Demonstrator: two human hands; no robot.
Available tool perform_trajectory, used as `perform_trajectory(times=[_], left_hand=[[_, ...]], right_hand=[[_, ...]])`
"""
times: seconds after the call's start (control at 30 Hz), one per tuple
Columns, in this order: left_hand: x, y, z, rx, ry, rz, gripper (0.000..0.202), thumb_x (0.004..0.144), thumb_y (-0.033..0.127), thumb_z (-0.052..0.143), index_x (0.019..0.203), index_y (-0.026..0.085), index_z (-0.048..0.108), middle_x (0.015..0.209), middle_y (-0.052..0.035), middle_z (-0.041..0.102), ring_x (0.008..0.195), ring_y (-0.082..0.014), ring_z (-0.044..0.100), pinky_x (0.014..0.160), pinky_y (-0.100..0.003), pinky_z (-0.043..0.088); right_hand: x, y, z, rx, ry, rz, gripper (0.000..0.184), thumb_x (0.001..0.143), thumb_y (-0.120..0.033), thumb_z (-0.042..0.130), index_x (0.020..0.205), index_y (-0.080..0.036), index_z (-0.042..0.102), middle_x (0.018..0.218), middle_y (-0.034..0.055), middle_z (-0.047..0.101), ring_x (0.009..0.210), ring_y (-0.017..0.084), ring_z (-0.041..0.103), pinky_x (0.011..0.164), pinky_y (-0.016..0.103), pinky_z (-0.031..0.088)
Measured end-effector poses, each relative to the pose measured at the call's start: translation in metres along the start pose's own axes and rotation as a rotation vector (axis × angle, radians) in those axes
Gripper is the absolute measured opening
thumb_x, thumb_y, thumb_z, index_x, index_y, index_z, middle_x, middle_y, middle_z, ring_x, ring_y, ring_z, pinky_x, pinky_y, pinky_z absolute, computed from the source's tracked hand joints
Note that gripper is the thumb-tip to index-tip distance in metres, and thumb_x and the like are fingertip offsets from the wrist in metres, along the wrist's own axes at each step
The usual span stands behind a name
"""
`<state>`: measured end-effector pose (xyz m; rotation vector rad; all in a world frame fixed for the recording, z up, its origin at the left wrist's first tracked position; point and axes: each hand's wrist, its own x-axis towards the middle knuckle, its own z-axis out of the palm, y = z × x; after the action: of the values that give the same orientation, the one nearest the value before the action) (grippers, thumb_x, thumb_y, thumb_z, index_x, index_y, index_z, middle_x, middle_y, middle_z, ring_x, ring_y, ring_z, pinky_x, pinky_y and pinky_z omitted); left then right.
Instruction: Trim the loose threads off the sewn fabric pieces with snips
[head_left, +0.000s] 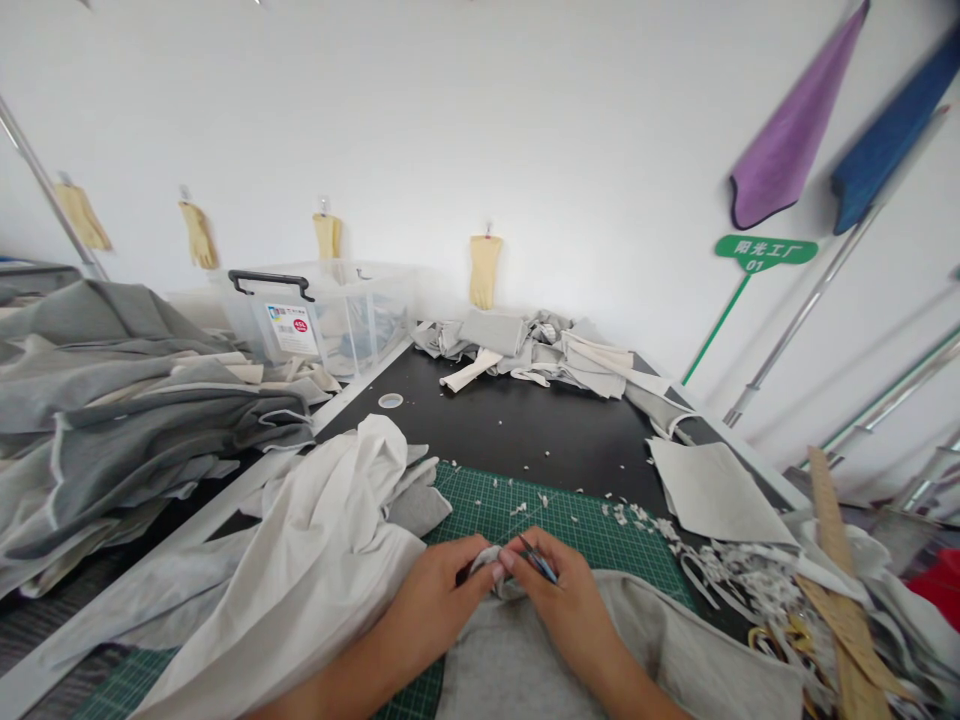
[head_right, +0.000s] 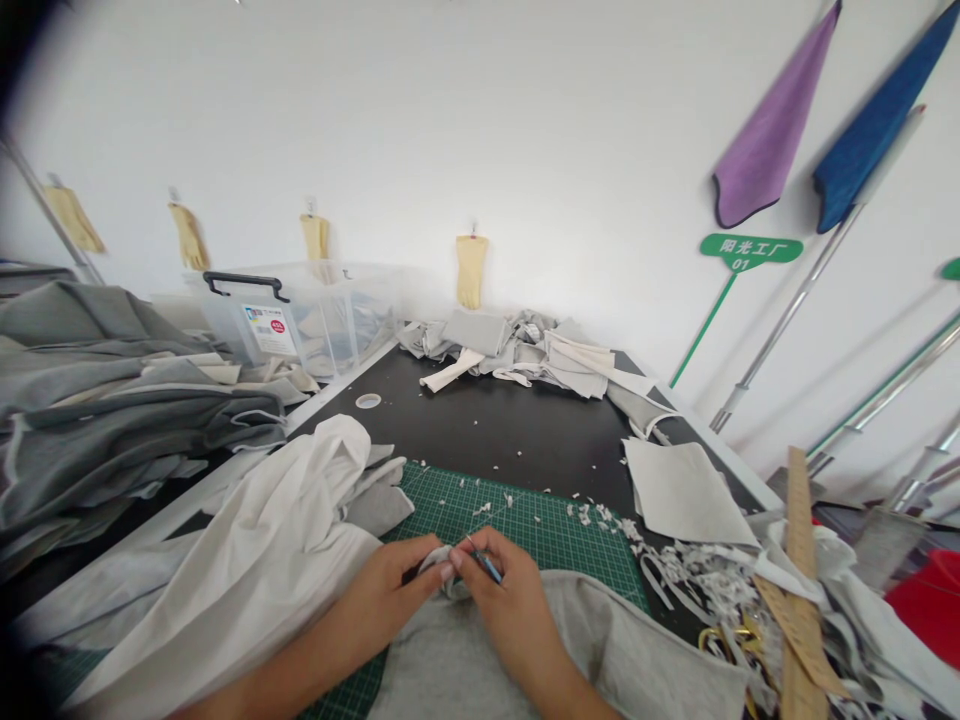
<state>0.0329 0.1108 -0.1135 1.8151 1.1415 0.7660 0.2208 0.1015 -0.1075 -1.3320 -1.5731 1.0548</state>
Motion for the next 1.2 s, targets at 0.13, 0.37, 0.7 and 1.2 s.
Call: perform_trajectory(times=[0.13,0.37,0.7,1.2], left_hand=[[0.0016,-0.0024,0.0005,-0.014,0.009,-0.005,0.039,0.097,0.046,0.051,0.071,0.017,0.049,0.069,0.0028,0.051,0.07,-0.0129,0.047,0.062,-0.024,0.03],[0.0011,-0.0029,0.0002,0.004,0.062,-0.01,0.036,0.098,0.043,0.051,0.072,0.018,0.048,0.069,0.0038,0.051,0.068,-0.0119,0.046,0.061,-0.023,0.029],[0.0011,-0.0052,0.0013,-0.071,0.089,0.004,0.028,0.096,0.04,0.055,0.079,0.018,0.057,0.072,0.0029,0.053,0.069,-0.0129,0.047,0.062,-0.023,0.032],[0.0005,-0.0006,-0.0021,-0.078,0.118,0.022,0.021,0.097,0.038,0.054,0.096,0.02,0.065,0.081,0.0012,0.061,0.072,-0.0145,0.051,0.065,-0.025,0.037]], right_hand=[[0.0002,-0.0007,-0.0022,-0.003,-0.01,-0.005,0.029,0.093,-0.045,0.062,0.082,-0.019,0.07,0.074,0.0,0.063,0.071,0.016,0.053,0.065,0.026,0.04],[0.0015,0.0,-0.0013,0.009,-0.037,-0.036,0.027,0.096,-0.043,0.059,0.087,-0.019,0.069,0.082,0.0006,0.066,0.08,0.017,0.057,0.073,0.027,0.042],[0.0022,0.0048,0.0008,-0.011,-0.021,-0.031,0.021,0.096,-0.04,0.06,0.09,-0.021,0.067,0.083,-0.0004,0.065,0.079,0.017,0.056,0.072,0.027,0.041],[0.0011,0.0026,0.0001,-0.041,-0.015,-0.05,0.019,0.097,-0.038,0.059,0.093,-0.022,0.068,0.088,-0.0011,0.069,0.082,0.016,0.059,0.076,0.026,0.042]])
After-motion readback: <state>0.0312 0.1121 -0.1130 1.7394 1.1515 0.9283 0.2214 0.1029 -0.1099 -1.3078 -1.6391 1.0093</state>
